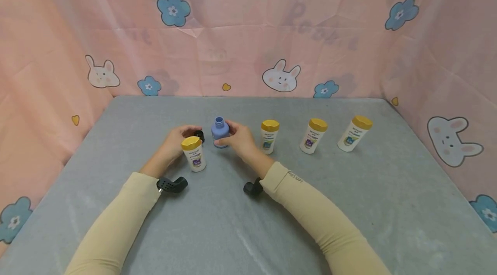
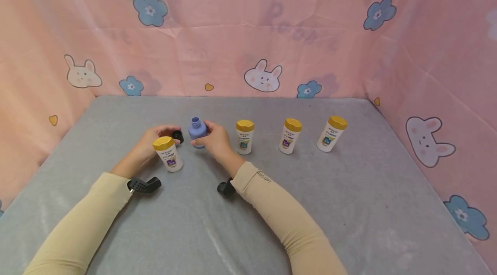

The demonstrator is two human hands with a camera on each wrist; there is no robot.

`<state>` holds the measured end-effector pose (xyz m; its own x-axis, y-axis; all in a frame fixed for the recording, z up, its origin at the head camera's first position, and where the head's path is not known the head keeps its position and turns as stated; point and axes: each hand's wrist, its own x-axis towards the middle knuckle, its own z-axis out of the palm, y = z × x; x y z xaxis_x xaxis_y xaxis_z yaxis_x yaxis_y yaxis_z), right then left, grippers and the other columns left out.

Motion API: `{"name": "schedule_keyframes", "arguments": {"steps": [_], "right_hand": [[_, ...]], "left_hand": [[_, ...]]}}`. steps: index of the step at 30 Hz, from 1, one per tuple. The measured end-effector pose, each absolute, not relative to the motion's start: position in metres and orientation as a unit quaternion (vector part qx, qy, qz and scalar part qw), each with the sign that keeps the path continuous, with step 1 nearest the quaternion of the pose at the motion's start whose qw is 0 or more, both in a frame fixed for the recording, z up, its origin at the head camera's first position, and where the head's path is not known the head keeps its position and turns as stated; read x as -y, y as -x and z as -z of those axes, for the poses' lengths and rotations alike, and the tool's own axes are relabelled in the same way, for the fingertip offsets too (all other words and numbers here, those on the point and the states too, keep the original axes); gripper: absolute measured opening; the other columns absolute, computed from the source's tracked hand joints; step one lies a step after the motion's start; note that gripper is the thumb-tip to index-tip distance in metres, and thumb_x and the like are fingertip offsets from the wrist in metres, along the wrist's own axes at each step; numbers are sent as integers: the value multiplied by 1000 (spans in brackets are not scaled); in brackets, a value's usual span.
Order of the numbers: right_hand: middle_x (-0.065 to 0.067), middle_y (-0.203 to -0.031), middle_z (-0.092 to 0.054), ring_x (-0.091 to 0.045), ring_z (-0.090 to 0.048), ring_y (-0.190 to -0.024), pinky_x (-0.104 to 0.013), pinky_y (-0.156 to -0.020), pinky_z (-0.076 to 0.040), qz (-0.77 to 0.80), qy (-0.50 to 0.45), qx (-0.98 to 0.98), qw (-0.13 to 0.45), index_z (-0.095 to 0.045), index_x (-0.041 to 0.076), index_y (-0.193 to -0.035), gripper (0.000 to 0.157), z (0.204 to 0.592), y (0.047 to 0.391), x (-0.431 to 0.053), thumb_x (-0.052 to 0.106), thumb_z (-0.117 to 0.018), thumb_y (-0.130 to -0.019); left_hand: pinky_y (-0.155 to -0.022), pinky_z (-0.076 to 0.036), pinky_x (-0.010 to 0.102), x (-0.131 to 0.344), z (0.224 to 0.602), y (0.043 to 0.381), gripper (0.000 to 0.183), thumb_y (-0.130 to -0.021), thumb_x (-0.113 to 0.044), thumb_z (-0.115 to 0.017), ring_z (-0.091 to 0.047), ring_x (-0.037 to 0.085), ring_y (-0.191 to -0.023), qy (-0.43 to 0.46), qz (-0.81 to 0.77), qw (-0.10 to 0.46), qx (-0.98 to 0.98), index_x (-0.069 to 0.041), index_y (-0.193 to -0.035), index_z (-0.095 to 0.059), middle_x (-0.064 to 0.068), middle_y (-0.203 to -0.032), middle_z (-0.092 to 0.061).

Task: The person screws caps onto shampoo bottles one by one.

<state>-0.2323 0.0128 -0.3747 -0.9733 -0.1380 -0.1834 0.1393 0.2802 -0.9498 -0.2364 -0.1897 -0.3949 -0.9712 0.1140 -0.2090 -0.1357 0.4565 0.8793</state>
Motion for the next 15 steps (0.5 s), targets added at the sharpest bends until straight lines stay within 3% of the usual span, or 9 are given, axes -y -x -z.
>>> {"name": "schedule_keyframes", "arguments": {"steps": [7, 15], "right_hand": [[-12, -148, -52, -26, -49, -139, -38, -117, -39, 611, -21, -785, 104, -50, 6, -145, 73, 376, 233, -9, 0, -81, -79], [-12, -136, -63, -25, -58, -128, -39, -110, -47, 618, -32, -781, 85, -61, 9, -136, 64, 372, 225, -16, 3, -84, -77]], "left_hand": [[-120, -32, 52, 188, 395, 238, 45, -97, -5, -61, -41, 36, -141, 21, -526, 121, -841, -6, -141, -54, 19, -151, -47], [-115, -41, 46, 200, 373, 234, 50, -97, -12, -63, -47, 33, -136, 42, -552, 86, -828, -5, -144, -50, 19, -148, -50]]}}
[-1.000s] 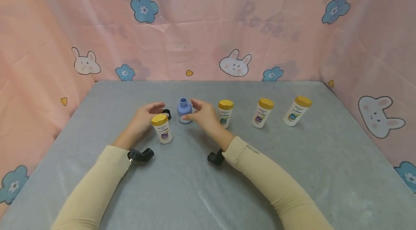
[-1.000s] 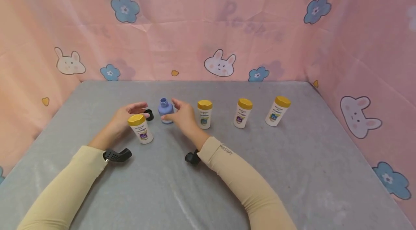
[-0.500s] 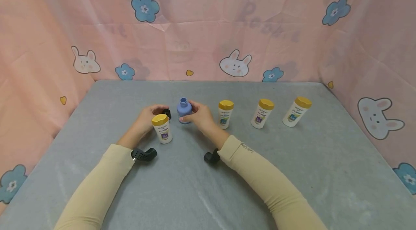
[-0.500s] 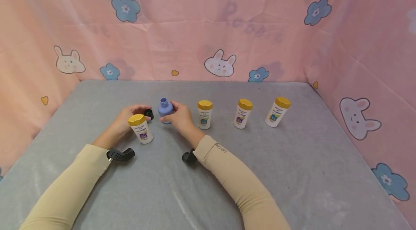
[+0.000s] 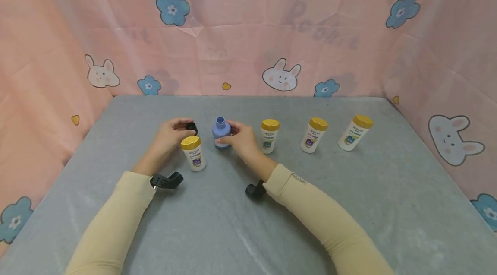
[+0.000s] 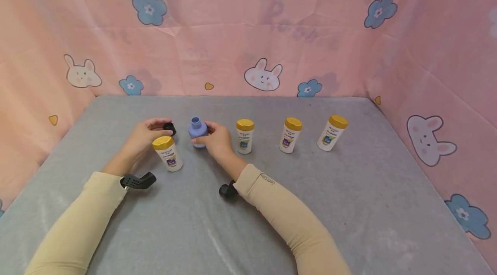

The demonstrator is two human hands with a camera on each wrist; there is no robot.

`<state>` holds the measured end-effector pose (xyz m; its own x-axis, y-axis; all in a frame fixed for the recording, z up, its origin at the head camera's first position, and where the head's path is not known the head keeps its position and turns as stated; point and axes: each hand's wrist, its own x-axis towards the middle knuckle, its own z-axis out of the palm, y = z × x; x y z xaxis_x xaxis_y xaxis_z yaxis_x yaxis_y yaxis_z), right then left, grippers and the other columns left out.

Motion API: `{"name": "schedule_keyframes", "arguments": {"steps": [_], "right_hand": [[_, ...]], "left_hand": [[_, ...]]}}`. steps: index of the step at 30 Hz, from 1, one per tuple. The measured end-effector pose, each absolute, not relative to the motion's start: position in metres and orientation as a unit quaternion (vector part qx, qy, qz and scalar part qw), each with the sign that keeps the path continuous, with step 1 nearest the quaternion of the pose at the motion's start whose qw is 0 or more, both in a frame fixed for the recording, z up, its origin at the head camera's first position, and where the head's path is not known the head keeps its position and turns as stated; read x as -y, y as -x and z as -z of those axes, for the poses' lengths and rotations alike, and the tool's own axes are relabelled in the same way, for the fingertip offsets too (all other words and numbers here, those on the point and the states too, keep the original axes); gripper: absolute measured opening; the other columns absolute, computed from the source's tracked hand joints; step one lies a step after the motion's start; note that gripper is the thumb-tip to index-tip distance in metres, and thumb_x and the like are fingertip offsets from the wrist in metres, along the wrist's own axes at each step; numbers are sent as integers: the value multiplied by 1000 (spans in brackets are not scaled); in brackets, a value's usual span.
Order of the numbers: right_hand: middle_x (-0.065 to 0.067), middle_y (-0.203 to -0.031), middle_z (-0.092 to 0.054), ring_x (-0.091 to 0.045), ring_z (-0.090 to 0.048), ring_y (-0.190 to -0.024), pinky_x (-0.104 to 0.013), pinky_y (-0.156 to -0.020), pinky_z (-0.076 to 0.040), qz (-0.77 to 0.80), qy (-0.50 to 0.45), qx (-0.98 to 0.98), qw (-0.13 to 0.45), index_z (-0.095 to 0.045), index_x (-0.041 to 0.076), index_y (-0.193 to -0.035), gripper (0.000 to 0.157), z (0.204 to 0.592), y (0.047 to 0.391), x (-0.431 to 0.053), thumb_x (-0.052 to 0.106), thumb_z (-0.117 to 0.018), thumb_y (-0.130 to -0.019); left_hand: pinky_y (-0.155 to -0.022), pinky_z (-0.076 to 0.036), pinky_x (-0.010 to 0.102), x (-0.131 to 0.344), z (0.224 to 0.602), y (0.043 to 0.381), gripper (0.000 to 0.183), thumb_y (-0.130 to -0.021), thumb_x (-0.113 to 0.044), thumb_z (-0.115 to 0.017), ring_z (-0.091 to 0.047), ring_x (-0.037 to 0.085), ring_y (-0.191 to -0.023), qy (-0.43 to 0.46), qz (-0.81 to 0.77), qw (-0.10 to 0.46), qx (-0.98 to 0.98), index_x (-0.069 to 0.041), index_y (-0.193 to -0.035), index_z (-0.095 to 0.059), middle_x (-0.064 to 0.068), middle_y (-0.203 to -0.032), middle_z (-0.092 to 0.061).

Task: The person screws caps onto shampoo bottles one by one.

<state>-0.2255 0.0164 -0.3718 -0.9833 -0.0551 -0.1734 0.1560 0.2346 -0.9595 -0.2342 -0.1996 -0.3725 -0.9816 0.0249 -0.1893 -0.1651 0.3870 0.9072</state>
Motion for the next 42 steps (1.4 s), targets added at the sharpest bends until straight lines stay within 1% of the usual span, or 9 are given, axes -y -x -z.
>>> {"name": "schedule_keyframes", "arguments": {"steps": [7, 12, 14, 16, 19, 21, 32, 36, 42], "right_hand": [[-7, -136, -63, -22, -59, -127, -37, -109, -49, 629, -22, -770, 106, -60, 11, -135, 67, 351, 214, -35, 9, -87, -74], [-7, -137, -63, -22, -58, -130, -38, -111, -46, 630, 5, -768, 110, -60, 8, -135, 65, 337, 203, -53, 8, -86, -75], [-7, -138, -62, -22, -57, -131, -38, -112, -46, 628, 14, -769, 118, -59, 8, -135, 64, 333, 198, -60, 7, -86, -76], [-7, -139, -61, -22, -57, -132, -39, -112, -45, 627, 23, -768, 127, -59, 8, -135, 64, 331, 194, -67, 7, -85, -77], [-9, -140, -61, -24, -56, -132, -41, -112, -45, 621, 36, -770, 138, -57, 7, -136, 64, 329, 188, -78, 7, -84, -78], [-10, -140, -60, -25, -56, -132, -42, -112, -45, 616, 41, -774, 143, -57, 6, -136, 64, 329, 185, -86, 7, -84, -78], [-12, -141, -60, -28, -57, -130, -46, -112, -45, 596, 37, -789, 145, -56, 4, -135, 62, 331, 168, -119, 9, -83, -79], [-11, -140, -61, -28, -57, -131, -47, -112, -45, 587, 36, -797, 140, -57, 5, -134, 61, 330, 161, -128, 12, -83, -79], [-14, -140, -60, -30, -57, -130, -47, -111, -46, 576, 36, -804, 146, -56, 3, -134, 61, 332, 155, -136, 14, -83, -80]], "left_hand": [[-117, -39, 44, 209, 336, 222, 58, -96, -23, -68, -48, 28, -136, 22, -560, 31, -828, -7, -147, -47, 16, -146, -50], [-117, -40, 43, 200, 321, 210, 58, -91, -26, -75, -59, 17, -124, 20, -569, 27, -822, -9, -142, -54, 13, -139, -59], [-114, -43, 38, 195, 316, 206, 56, -89, -26, -76, -62, 11, -117, 13, -571, 22, -820, -11, -139, -57, 10, -135, -62], [-108, -48, 30, 190, 311, 202, 54, -89, -25, -77, -63, 6, -112, -5, -579, 17, -815, -11, -138, -58, 7, -132, -63], [-97, -53, 18, 182, 305, 196, 53, -89, -22, -76, -62, 5, -111, -32, -588, 14, -808, -11, -138, -59, 4, -130, -63], [-93, -53, 14, 176, 301, 193, 52, -89, -19, -76, -62, 6, -112, -47, -595, 22, -802, -11, -138, -59, 5, -130, -63], [-90, -57, 22, 134, 300, 174, 39, -86, -10, -78, -69, 10, -106, -87, -627, 81, -770, -10, -124, -67, 7, -124, -68], [-91, -57, 23, 122, 303, 170, 39, -86, -10, -77, -69, 11, -107, -96, -632, 94, -763, -11, -124, -69, 7, -125, -69], [-94, -57, 27, 107, 309, 168, 43, -88, -4, -74, -67, 17, -113, -113, -650, 111, -743, -5, -129, -66, 13, -130, -65]]}}
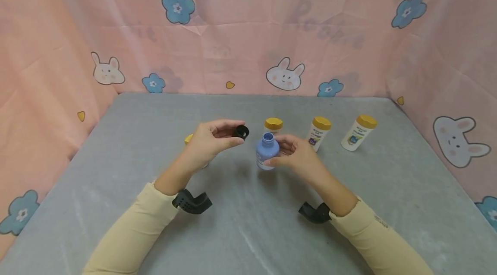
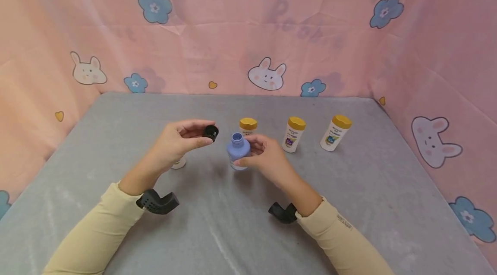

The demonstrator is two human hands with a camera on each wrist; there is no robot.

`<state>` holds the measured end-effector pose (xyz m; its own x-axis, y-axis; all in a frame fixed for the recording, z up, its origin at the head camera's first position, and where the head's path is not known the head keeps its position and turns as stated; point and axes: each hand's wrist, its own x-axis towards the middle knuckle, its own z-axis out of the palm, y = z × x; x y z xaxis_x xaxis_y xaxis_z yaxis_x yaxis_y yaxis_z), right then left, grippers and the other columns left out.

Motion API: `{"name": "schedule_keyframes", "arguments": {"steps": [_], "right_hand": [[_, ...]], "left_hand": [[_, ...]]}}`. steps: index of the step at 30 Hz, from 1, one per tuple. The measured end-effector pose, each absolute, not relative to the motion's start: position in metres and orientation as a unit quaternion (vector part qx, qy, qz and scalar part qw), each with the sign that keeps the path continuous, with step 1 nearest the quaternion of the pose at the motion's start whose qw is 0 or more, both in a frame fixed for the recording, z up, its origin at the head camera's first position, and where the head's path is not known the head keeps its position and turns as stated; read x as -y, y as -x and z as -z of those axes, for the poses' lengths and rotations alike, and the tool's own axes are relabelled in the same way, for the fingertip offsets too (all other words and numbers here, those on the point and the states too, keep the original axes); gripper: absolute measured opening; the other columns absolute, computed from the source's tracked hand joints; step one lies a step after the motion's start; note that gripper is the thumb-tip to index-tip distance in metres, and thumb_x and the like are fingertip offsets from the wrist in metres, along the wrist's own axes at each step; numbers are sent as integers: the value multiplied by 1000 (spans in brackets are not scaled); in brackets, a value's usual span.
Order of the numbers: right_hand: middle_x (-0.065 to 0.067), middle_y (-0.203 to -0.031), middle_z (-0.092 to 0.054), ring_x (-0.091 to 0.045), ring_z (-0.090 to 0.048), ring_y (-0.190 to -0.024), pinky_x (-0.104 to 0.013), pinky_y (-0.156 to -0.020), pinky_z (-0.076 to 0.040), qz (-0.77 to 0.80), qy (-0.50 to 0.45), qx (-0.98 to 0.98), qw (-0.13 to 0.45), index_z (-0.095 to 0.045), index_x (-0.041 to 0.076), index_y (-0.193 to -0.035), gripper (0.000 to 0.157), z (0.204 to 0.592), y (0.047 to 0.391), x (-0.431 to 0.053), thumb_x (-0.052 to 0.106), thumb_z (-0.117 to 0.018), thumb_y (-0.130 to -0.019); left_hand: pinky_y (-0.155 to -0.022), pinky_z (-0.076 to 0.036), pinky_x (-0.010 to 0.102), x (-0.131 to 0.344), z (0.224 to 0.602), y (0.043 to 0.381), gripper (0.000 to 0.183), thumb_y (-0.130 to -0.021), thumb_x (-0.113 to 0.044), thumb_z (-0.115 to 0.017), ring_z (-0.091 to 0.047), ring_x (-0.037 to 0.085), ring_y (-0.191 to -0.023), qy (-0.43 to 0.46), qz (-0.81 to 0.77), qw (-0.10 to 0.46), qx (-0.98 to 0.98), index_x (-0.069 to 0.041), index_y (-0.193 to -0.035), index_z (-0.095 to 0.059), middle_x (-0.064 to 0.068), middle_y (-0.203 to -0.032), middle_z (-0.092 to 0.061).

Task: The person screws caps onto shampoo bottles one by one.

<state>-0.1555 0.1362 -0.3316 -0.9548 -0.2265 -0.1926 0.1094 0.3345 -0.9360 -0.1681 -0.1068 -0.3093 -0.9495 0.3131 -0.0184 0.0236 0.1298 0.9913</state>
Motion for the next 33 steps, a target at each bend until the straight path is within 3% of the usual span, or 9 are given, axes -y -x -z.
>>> {"name": "schedule_keyframes", "arguments": {"steps": [10, 20, 28, 33], "right_hand": [[-18, -136, -62, -30, -59, -127, -46, -109, -48, 572, 59, -805, 143, -57, 0, -132, 59, 340, 150, -145, 8, -82, -79], [-14, -134, -64, -32, -58, -127, -50, -106, -48, 550, 65, -818, 157, -60, 5, -134, 60, 340, 148, -147, 18, -83, -80], [-14, -136, -63, -35, -55, -130, -51, -105, -50, 533, 58, -828, 164, -58, 8, -138, 63, 340, 148, -150, 22, -82, -82], [-14, -139, -61, -35, -56, -129, -51, -104, -51, 533, 52, -828, 167, -57, 10, -140, 64, 340, 149, -150, 24, -81, -82]], "left_hand": [[-109, -48, 40, 94, 320, 166, 45, -90, -14, -74, -51, 20, -137, -154, -629, 99, -755, -13, -134, -64, 4, -140, -61], [-98, -55, 33, 87, 325, 165, 35, -88, -14, -77, -65, 17, -118, -103, -645, 121, -747, -10, -122, -67, 6, -126, -67], [-103, -52, 37, 87, 329, 164, 33, -92, -16, -72, -60, 19, -126, -134, -625, 92, -763, -11, -124, -67, 7, -127, -64], [-112, -44, 47, 89, 328, 163, 36, -92, -20, -73, -57, 21, -127, -150, -603, 82, -779, -16, -127, -68, 3, -132, -63]]}}
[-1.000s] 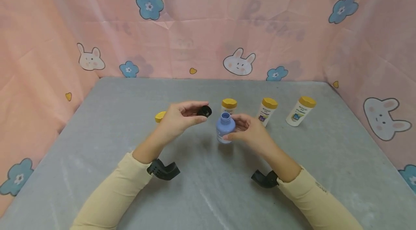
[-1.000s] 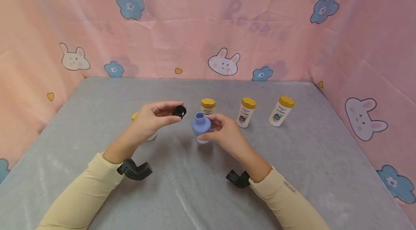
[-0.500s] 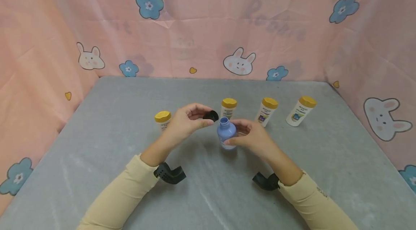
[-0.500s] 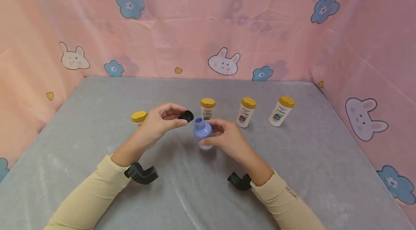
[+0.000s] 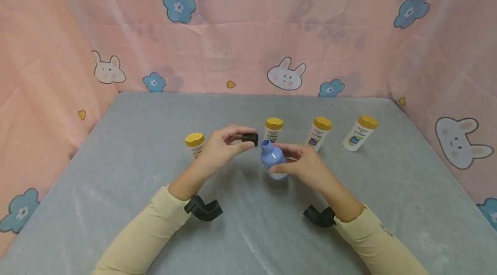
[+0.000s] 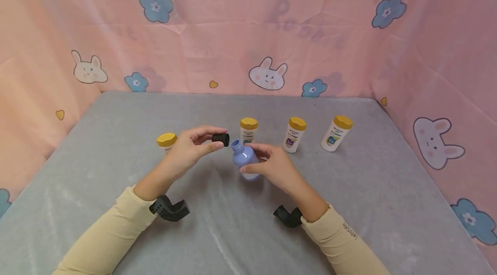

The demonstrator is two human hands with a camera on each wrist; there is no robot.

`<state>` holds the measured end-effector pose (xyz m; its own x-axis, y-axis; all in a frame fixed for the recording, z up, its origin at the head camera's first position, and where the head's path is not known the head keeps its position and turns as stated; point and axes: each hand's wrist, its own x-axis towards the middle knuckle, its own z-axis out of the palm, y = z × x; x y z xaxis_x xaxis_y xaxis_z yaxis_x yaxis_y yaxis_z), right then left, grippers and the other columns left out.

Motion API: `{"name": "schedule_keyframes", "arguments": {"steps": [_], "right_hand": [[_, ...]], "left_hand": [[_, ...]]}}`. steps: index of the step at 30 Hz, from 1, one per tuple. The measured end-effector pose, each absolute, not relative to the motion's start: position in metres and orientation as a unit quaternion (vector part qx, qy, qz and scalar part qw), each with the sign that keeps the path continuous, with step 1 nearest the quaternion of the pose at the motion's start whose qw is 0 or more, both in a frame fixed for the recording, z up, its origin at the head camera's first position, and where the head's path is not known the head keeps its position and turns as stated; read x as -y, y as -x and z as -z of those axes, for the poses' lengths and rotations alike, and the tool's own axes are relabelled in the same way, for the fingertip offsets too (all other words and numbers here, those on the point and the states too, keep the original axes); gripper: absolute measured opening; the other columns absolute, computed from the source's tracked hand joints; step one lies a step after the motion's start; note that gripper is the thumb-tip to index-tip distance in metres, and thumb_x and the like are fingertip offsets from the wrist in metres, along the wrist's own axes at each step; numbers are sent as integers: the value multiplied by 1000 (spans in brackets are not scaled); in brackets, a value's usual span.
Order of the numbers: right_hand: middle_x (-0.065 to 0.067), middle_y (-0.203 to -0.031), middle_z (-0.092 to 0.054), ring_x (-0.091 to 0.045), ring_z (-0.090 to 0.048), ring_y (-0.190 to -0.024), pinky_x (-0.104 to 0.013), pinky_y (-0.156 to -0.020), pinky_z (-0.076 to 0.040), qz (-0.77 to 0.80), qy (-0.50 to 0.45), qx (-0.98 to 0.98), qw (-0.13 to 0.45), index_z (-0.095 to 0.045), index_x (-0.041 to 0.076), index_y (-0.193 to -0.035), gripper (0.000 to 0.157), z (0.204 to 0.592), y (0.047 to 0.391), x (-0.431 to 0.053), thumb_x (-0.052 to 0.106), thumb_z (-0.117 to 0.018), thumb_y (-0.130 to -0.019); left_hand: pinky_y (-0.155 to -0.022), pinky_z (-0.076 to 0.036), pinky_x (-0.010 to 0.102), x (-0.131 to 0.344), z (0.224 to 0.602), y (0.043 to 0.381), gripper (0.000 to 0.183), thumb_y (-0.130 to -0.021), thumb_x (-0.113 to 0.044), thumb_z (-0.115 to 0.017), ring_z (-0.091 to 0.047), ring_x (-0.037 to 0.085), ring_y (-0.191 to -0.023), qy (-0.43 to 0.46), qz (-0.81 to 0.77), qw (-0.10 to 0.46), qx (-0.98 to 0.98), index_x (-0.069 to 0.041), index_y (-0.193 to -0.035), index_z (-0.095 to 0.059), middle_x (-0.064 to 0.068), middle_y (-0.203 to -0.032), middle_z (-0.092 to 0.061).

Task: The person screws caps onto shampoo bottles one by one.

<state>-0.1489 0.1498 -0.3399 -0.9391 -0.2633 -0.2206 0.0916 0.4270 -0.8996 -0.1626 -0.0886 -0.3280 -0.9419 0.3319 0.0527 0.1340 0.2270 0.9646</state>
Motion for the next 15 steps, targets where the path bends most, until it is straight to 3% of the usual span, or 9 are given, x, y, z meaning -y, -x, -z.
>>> {"name": "schedule_keyframes", "arguments": {"steps": [3, 9, 15], "right_hand": [[-14, -139, -61, -34, -58, -127, -50, -103, -52, 532, 57, -829, 165, -58, 10, -139, 63, 339, 149, -150, 25, -81, -82], [-14, -136, -63, -33, -59, -124, -48, -99, -54, 521, 70, -835, 161, -60, 9, -137, 63, 340, 148, -150, 26, -82, -81], [-15, -132, -65, -33, -61, -121, -48, -98, -55, 522, 82, -834, 156, -62, 7, -134, 60, 342, 147, -149, 23, -84, -80]], "left_hand": [[-113, -43, 47, 89, 328, 163, 40, -91, -18, -73, -56, 21, -126, -153, -602, 79, -780, -15, -130, -66, 4, -133, -64], [-96, -56, 33, 87, 325, 163, 35, -88, -12, -76, -63, 19, -118, -135, -629, 91, -760, -9, -121, -65, 6, -124, -68], [-91, -59, 33, 86, 324, 161, 34, -86, -11, -78, -66, 24, -117, -136, -624, 100, -763, -13, -120, -71, 4, -124, -68]]}}
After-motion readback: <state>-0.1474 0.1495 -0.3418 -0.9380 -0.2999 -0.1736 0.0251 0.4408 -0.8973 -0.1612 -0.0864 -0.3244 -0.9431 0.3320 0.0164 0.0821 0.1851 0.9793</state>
